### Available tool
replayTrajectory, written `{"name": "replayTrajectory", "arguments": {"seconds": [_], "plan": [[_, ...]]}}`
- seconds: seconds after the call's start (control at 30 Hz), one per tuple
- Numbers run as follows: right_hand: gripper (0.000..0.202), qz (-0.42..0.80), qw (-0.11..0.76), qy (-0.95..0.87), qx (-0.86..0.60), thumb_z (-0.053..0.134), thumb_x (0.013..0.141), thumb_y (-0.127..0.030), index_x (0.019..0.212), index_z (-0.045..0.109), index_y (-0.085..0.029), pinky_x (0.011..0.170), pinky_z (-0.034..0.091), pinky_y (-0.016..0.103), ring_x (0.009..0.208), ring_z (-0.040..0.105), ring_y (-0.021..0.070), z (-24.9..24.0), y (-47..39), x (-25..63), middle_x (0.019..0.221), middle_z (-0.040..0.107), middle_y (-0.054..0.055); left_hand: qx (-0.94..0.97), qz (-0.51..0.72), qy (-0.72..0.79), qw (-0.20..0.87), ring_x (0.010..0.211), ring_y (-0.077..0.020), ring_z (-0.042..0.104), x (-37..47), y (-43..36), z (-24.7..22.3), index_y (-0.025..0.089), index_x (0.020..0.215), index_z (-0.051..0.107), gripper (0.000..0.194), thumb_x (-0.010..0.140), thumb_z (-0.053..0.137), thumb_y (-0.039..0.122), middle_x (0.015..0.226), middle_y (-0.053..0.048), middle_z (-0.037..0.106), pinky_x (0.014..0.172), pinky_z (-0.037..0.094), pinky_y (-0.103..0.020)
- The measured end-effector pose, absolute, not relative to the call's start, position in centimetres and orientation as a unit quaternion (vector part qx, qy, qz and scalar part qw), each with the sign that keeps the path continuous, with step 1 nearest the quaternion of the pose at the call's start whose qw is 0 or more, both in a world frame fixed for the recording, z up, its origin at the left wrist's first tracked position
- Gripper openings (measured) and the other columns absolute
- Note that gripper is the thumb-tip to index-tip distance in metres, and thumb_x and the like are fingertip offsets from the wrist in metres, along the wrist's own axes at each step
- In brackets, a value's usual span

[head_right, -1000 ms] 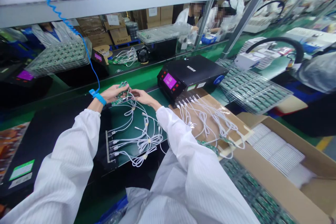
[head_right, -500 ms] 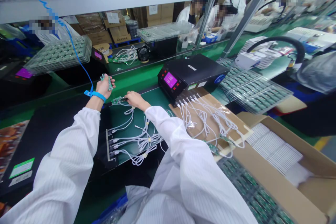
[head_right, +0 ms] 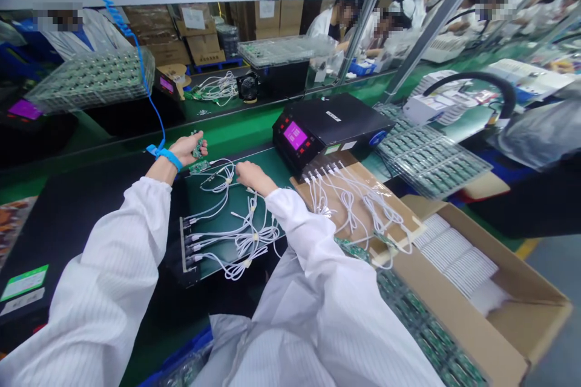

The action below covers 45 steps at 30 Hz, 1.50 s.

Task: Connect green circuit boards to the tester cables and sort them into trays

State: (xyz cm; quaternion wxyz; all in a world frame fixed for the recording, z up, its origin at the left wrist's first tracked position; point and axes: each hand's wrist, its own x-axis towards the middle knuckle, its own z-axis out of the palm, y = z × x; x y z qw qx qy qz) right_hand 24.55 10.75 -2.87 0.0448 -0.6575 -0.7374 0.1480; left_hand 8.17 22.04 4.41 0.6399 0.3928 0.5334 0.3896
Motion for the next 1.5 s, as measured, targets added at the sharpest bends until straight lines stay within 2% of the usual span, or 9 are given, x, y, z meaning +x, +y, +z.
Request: {"name": "replayTrajectory", "arguments": {"seconds": [0.13, 0.33, 0.43, 0.57, 0.77, 0.87, 1.0, 1.23, 1.5], "plan": [[0.022, 0.174, -0.018, -0.696, -0.697, 0.08, 0.086, -0.025, 0.103, 0.074, -0.014, 0.086, 0.056, 0.035, 0.104, 0.073, 0.0308, -3.0, 7.0, 26.6, 0.109, 0.075, 0.017, 0.395, 0.328, 0.553, 0.656, 0.049, -0.0085, 0.048, 8.4, 21.6, 4.1, 0.013, 0.085, 0.056, 0.012, 0.094, 0.061, 0.007, 0.063, 0.002, 0.054, 0.044, 0.041, -0.019], [0.023, 0.178, -0.019, -0.665, -0.725, 0.074, 0.089, -0.02, 0.112, 0.072, -0.017, 0.094, 0.053, 0.034, 0.119, 0.068, 0.0299, -3.5, 5.3, 25.9, 0.122, 0.072, 0.016, 0.418, 0.288, 0.559, 0.656, 0.057, -0.0128, 0.06, 8.4, 21.0, 4.1, 0.012, 0.087, 0.057, 0.016, 0.087, 0.058, -0.004, 0.063, 0.0, 0.056, 0.067, 0.061, -0.029], [0.025, 0.181, -0.007, -0.65, -0.738, 0.072, 0.088, -0.015, 0.113, 0.071, -0.018, 0.094, 0.052, 0.034, 0.119, 0.068, 0.0291, -3.6, 5.1, 25.9, 0.123, 0.072, 0.016, 0.429, 0.278, 0.561, 0.651, 0.061, -0.0152, 0.064, 8.4, 20.9, 4.2, 0.012, 0.088, 0.058, 0.016, 0.087, 0.059, -0.004, 0.068, -0.004, 0.061, 0.074, 0.063, -0.034], [0.025, 0.185, 0.02, -0.629, -0.755, 0.071, 0.089, -0.016, 0.113, 0.071, -0.016, 0.09, 0.052, 0.034, 0.116, 0.069, 0.0296, -4.0, 4.8, 26.1, 0.124, 0.072, 0.018, 0.444, 0.25, 0.566, 0.647, 0.066, -0.0193, 0.07, 8.5, 20.8, 4.0, 0.01, 0.093, 0.061, 0.015, 0.086, 0.062, -0.003, 0.073, -0.008, 0.066, 0.075, 0.064, -0.037], [0.013, 0.197, 0.104, -0.622, -0.75, 0.065, 0.094, -0.021, 0.104, 0.072, -0.019, 0.08, 0.048, 0.027, 0.104, 0.071, 0.024, -4.0, 3.4, 26.4, 0.112, 0.076, 0.012, 0.48, 0.2, 0.564, 0.641, 0.071, -0.0235, 0.072, 8.8, 20.4, 3.8, 0.008, 0.093, 0.064, 0.015, 0.083, 0.072, 0.0, 0.073, -0.01, 0.067, 0.076, 0.061, -0.039], [0.019, 0.19, 0.157, -0.62, -0.744, 0.052, 0.1, -0.019, 0.106, 0.07, -0.02, 0.08, 0.046, 0.025, 0.102, 0.071, 0.0203, -3.5, 2.1, 26.2, 0.111, 0.077, 0.009, 0.512, 0.176, 0.547, 0.639, 0.072, -0.0211, 0.07, 9.1, 19.7, 3.8, 0.01, 0.086, 0.067, 0.014, 0.08, 0.078, 0.004, 0.071, -0.01, 0.069, 0.076, 0.059, -0.036], [0.022, 0.17, 0.217, -0.611, -0.742, 0.045, 0.104, -0.019, 0.111, 0.066, -0.018, 0.081, 0.044, 0.027, 0.101, 0.07, 0.0209, -3.7, 0.4, 25.1, 0.111, 0.076, 0.01, 0.557, 0.134, 0.51, 0.642, 0.073, -0.0199, 0.068, 9.7, 18.2, 4.0, 0.012, 0.077, 0.07, 0.028, 0.063, 0.094, 0.016, 0.078, -0.01, 0.075, 0.075, 0.056, -0.034], [0.014, 0.149, 0.386, -0.608, -0.678, 0.053, 0.104, -0.028, 0.102, 0.066, -0.02, 0.08, 0.044, 0.027, 0.09, 0.068, 0.0197, -5.4, -0.5, 23.3, 0.098, 0.073, 0.005, 0.604, 0.113, 0.452, 0.647, 0.073, -0.0161, 0.066, 10.8, 16.3, 4.0, 0.014, 0.065, 0.066, 0.046, 0.041, 0.103, 0.026, 0.071, -0.003, 0.071, 0.078, 0.056, -0.032], [0.023, 0.162, 0.418, -0.573, -0.686, 0.048, 0.106, -0.032, 0.102, 0.068, -0.021, 0.085, 0.047, 0.024, 0.09, 0.069, 0.0175, -5.5, -0.7, 22.8, 0.099, 0.074, 0.005, 0.619, 0.122, 0.423, 0.65, 0.079, -0.0194, 0.069, 11.2, 16.2, 3.9, 0.014, 0.067, 0.067, 0.042, 0.045, 0.102, 0.022, 0.071, -0.004, 0.069, 0.078, 0.058, -0.034]]}}
